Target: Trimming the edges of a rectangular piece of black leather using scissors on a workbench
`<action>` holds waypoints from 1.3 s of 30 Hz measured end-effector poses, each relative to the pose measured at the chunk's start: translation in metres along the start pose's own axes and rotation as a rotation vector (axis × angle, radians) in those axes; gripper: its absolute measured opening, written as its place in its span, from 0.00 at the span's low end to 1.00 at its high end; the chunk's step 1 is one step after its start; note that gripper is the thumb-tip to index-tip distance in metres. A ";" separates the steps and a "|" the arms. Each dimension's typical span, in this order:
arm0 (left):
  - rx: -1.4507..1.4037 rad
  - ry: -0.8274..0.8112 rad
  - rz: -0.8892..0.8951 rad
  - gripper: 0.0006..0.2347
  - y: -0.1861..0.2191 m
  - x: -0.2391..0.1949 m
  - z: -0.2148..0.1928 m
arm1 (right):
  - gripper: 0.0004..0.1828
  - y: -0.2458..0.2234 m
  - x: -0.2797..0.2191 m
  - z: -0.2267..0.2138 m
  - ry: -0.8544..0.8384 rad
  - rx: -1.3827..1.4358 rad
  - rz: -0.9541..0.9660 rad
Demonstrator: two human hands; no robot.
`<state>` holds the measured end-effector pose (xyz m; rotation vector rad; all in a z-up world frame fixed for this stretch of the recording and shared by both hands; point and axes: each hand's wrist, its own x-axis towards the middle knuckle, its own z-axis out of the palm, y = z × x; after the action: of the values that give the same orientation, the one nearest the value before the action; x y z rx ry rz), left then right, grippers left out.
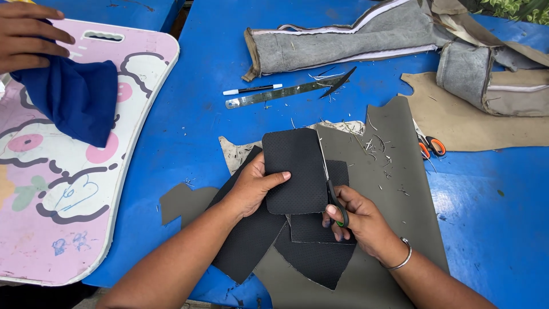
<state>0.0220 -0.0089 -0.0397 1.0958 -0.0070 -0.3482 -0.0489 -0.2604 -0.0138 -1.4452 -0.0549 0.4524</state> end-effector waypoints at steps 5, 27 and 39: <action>0.025 -0.020 0.034 0.23 0.005 -0.006 0.001 | 0.16 0.002 0.001 0.004 0.022 0.001 -0.023; -0.055 0.006 -0.165 0.09 0.018 -0.008 -0.006 | 0.28 -0.035 -0.003 -0.023 -0.066 -0.285 -0.018; 0.165 -0.120 -0.198 0.13 0.033 -0.013 -0.016 | 0.20 -0.018 -0.005 -0.024 -0.150 -0.149 -0.076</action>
<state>0.0210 0.0221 -0.0166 1.2410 -0.0347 -0.5998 -0.0409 -0.2860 0.0013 -1.5473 -0.2678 0.5024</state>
